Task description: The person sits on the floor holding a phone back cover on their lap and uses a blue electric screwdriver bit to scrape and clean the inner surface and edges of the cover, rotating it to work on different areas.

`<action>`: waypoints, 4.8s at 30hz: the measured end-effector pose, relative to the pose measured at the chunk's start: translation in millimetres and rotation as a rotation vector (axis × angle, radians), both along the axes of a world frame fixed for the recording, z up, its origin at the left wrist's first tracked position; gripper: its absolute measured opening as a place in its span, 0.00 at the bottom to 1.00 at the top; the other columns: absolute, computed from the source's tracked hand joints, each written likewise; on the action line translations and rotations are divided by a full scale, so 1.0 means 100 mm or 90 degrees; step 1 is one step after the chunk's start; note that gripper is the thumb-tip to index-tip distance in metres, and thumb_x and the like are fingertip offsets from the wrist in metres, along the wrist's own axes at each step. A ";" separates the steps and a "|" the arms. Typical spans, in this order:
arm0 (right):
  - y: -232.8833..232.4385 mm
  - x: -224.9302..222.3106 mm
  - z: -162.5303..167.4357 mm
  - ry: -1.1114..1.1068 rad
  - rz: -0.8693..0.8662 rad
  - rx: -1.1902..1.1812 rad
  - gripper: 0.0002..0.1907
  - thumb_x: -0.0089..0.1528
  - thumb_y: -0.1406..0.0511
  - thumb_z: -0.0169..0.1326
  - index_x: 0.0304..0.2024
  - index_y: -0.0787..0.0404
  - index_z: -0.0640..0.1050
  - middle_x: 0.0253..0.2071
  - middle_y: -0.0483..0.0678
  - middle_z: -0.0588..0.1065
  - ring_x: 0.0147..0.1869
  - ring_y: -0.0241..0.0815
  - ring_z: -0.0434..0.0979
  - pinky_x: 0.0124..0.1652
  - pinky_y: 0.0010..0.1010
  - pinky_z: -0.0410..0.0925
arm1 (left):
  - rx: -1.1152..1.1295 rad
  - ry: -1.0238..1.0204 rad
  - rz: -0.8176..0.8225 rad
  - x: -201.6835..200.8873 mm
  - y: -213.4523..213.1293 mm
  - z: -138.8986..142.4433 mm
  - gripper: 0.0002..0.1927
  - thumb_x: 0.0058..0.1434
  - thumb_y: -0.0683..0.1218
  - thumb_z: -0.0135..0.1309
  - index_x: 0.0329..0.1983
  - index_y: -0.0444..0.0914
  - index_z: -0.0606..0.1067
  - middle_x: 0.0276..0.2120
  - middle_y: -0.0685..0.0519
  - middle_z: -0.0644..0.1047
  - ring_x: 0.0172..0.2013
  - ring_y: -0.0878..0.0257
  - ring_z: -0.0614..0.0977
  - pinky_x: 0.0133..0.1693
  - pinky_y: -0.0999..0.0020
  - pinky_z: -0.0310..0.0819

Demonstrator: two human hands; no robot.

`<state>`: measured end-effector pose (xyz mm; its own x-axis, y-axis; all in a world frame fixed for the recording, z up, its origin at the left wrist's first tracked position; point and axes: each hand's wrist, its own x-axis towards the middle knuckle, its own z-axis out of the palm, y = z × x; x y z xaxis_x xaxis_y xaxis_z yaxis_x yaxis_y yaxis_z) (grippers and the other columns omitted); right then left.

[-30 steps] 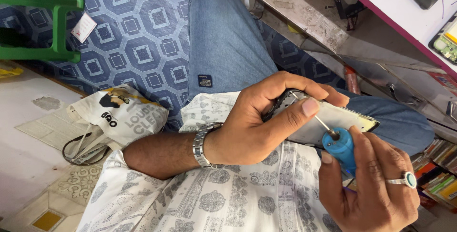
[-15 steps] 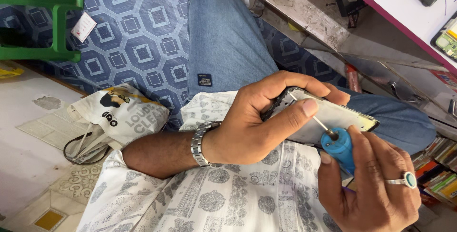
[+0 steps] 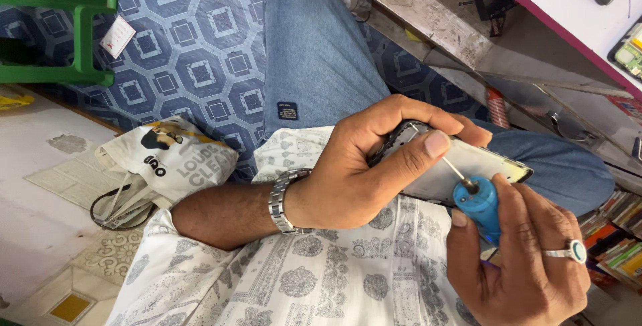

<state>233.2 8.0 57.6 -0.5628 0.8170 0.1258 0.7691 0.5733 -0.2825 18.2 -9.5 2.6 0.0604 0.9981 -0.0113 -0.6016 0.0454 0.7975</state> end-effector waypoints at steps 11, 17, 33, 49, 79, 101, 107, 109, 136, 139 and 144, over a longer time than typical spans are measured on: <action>0.04 0.05 0.01 -0.021 0.032 -0.002 0.20 0.63 0.66 0.65 0.54 0.73 0.79 0.45 0.59 0.77 0.48 0.54 0.83 0.47 0.38 0.75 | 0.007 -0.007 0.000 -0.02 0.00 0.01 0.09 0.86 0.46 0.47 0.61 0.36 0.69 0.59 0.44 0.78 0.61 0.62 0.77 0.64 0.66 0.76; 0.01 0.01 0.00 -0.002 0.004 -0.001 0.20 0.63 0.68 0.65 0.56 0.73 0.79 0.45 0.60 0.77 0.47 0.54 0.82 0.45 0.37 0.74 | 0.006 0.016 0.002 -0.01 0.01 -0.01 0.08 0.85 0.45 0.47 0.59 0.36 0.70 0.57 0.45 0.79 0.59 0.62 0.78 0.62 0.66 0.77; 0.10 -0.01 0.05 -0.014 0.059 -0.005 0.20 0.62 0.66 0.65 0.52 0.75 0.79 0.44 0.61 0.77 0.44 0.56 0.82 0.44 0.40 0.75 | 0.019 0.028 -0.030 -0.09 0.02 0.01 0.09 0.84 0.38 0.43 0.64 0.34 0.67 0.61 0.44 0.77 0.62 0.61 0.76 0.66 0.64 0.73; 0.06 0.02 0.05 -0.029 0.044 0.000 0.20 0.64 0.66 0.63 0.53 0.75 0.79 0.45 0.60 0.77 0.46 0.54 0.83 0.46 0.38 0.74 | 0.018 0.054 -0.022 -0.07 0.02 0.02 0.09 0.86 0.45 0.47 0.63 0.36 0.70 0.58 0.48 0.78 0.61 0.65 0.77 0.65 0.67 0.74; 0.16 0.09 0.04 -0.063 0.106 0.000 0.21 0.60 0.65 0.64 0.51 0.75 0.79 0.43 0.60 0.77 0.44 0.56 0.83 0.42 0.38 0.75 | 0.017 0.063 -0.023 -0.06 0.01 0.00 0.08 0.86 0.44 0.47 0.62 0.36 0.70 0.58 0.48 0.79 0.60 0.64 0.77 0.65 0.67 0.73; 0.09 0.06 0.03 -0.059 0.064 0.006 0.21 0.63 0.66 0.63 0.55 0.75 0.79 0.43 0.60 0.77 0.45 0.53 0.83 0.46 0.37 0.75 | 0.022 0.078 -0.018 -0.04 0.02 -0.02 0.09 0.87 0.45 0.47 0.63 0.36 0.71 0.56 0.50 0.77 0.60 0.66 0.77 0.65 0.68 0.73; 0.14 0.02 0.06 -0.039 0.083 -0.004 0.20 0.61 0.67 0.65 0.51 0.76 0.80 0.41 0.61 0.77 0.42 0.55 0.83 0.43 0.39 0.75 | 0.018 0.070 -0.033 -0.07 0.03 0.00 0.09 0.85 0.42 0.46 0.63 0.35 0.70 0.58 0.48 0.79 0.60 0.65 0.77 0.64 0.67 0.73; 0.14 0.01 0.06 -0.036 0.087 -0.012 0.20 0.57 0.68 0.66 0.47 0.77 0.80 0.39 0.62 0.77 0.40 0.57 0.83 0.40 0.41 0.75 | 0.021 0.078 -0.035 -0.09 0.05 0.01 0.09 0.84 0.41 0.46 0.63 0.35 0.69 0.58 0.48 0.79 0.59 0.65 0.77 0.64 0.67 0.73; 0.04 0.00 0.04 -0.010 0.019 -0.017 0.20 0.63 0.68 0.65 0.54 0.75 0.79 0.43 0.61 0.77 0.44 0.53 0.83 0.42 0.36 0.75 | 0.034 0.131 -0.010 -0.09 0.11 0.08 0.08 0.84 0.44 0.49 0.60 0.36 0.72 0.56 0.51 0.79 0.58 0.67 0.77 0.64 0.70 0.73; 0.05 0.01 0.03 -0.002 0.023 -0.020 0.19 0.63 0.68 0.65 0.54 0.74 0.79 0.43 0.61 0.77 0.45 0.52 0.83 0.43 0.36 0.75 | 0.029 0.129 -0.013 -0.09 0.10 0.07 0.08 0.84 0.44 0.49 0.60 0.36 0.71 0.56 0.51 0.79 0.59 0.67 0.77 0.64 0.70 0.73; 0.05 0.02 0.03 0.003 0.024 -0.012 0.18 0.64 0.69 0.65 0.53 0.75 0.78 0.44 0.60 0.77 0.46 0.53 0.82 0.44 0.35 0.75 | 0.024 0.140 -0.018 -0.08 0.09 0.07 0.08 0.84 0.44 0.48 0.60 0.36 0.71 0.56 0.51 0.80 0.58 0.68 0.77 0.63 0.70 0.73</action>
